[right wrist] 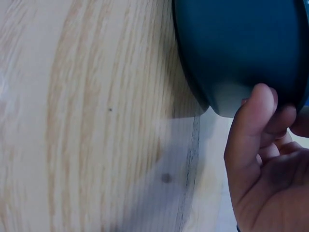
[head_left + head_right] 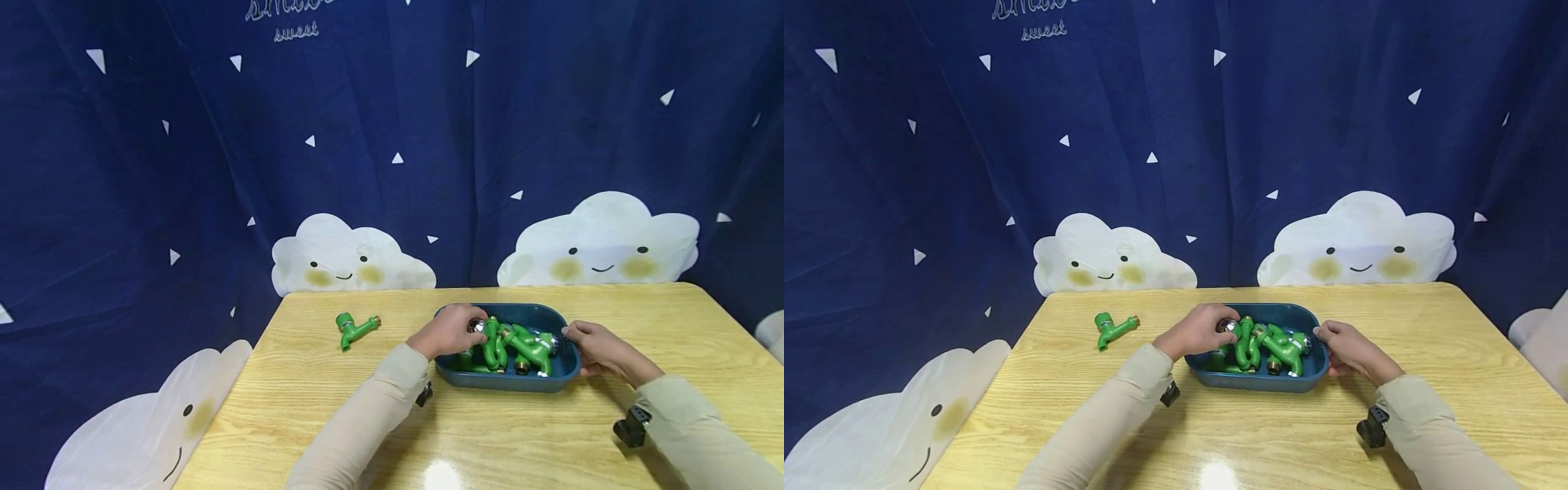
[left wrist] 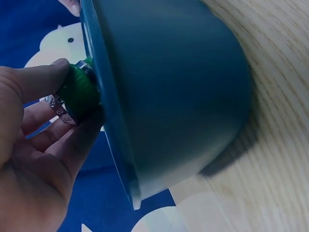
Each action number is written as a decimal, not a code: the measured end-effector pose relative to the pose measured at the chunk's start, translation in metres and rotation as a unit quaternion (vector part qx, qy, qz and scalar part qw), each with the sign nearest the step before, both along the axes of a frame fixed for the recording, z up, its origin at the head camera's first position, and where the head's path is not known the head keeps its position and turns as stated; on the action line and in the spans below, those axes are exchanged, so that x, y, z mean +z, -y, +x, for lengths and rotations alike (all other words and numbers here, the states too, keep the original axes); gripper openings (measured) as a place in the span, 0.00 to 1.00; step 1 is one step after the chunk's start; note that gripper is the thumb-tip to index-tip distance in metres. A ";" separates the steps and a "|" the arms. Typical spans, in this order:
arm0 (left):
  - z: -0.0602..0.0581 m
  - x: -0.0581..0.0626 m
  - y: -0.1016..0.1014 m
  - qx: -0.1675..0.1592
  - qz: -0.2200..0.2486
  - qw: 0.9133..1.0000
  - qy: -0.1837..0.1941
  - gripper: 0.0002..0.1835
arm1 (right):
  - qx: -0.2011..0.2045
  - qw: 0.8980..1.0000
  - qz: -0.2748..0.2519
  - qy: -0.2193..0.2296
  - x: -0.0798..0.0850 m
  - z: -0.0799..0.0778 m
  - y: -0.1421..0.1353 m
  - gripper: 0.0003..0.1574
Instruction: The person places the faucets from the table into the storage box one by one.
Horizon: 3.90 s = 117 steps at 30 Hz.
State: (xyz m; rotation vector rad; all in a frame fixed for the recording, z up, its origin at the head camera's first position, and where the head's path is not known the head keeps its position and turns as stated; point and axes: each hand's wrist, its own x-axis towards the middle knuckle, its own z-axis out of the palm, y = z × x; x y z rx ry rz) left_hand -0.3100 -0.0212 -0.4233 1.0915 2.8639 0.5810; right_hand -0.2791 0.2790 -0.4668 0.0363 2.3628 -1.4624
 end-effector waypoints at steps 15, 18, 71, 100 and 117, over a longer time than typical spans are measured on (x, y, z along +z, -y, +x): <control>-0.005 -0.005 0.001 0.006 0.014 1.000 0.006 0.20 | 0.001 1.000 -0.001 0.005 -0.002 -0.001 -0.002 0.23; -0.007 -0.007 0.004 0.007 0.012 1.000 0.000 0.20 | 0.002 1.000 -0.002 0.005 -0.002 -0.001 -0.001 0.23; 0.000 -0.002 -0.007 0.049 -0.165 0.983 0.064 0.32 | 0.005 1.000 -0.009 0.004 0.002 0.000 -0.001 0.23; 0.002 0.014 0.086 0.045 0.047 0.998 0.005 0.17 | 0.001 1.000 -0.007 0.005 -0.001 0.000 -0.001 0.23; -0.005 0.019 0.143 0.191 -0.001 0.982 0.002 0.19 | 0.000 1.000 -0.001 -0.002 0.000 0.001 0.000 0.22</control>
